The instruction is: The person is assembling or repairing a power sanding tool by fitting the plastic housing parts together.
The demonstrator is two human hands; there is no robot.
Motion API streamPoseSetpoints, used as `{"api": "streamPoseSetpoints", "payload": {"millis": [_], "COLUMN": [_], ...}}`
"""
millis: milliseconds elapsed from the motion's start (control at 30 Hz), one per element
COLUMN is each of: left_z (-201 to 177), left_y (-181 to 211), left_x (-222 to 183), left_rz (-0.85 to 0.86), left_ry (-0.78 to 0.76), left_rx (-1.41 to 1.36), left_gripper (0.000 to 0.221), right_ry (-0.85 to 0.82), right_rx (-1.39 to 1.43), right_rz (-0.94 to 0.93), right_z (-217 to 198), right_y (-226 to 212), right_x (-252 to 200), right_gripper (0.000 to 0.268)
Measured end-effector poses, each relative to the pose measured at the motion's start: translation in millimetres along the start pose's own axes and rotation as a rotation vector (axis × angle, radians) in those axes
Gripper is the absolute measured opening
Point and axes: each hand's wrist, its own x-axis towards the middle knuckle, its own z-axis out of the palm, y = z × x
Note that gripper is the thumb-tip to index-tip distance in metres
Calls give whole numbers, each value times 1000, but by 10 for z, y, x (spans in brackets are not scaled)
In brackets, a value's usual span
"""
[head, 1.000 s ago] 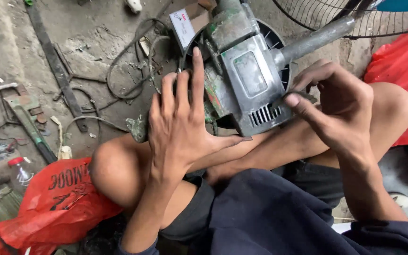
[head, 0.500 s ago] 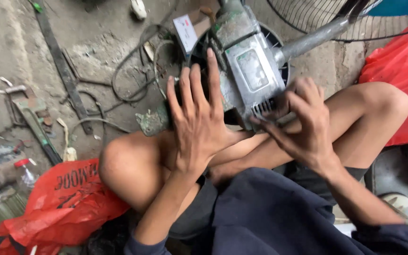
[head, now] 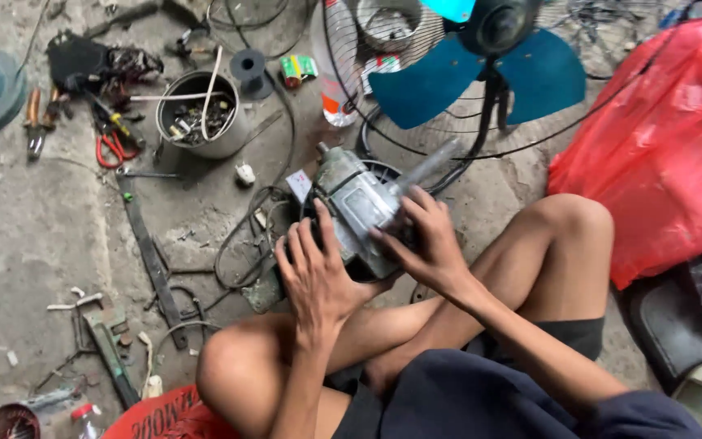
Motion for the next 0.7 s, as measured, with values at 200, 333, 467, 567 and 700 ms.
{"api": "streamPoseSetpoints", "payload": {"millis": [200,333,467,567,700], "left_z": [-6,12,18,-11,-106], "left_y": [-28,2,-9,-26,20], "left_x": [82,61,29,2,-10], "left_rz": [18,-18,-20,-28,-10], "left_ry": [199,179,147,132,36], "left_rx": [-22,-73,-93,-128,-22], "left_gripper": [162,159,164,161,176], "right_ry": [31,55,130,92,-22], "right_rx": [6,135,352,509,711], "right_rz": [-108,-7,130,276,295], "right_z": [-60,58,160,53,-363], "right_y": [49,228,316,469,182], "right_x": [-125,46,183,39,-77], "right_gripper": [41,44,27,24,17]}}
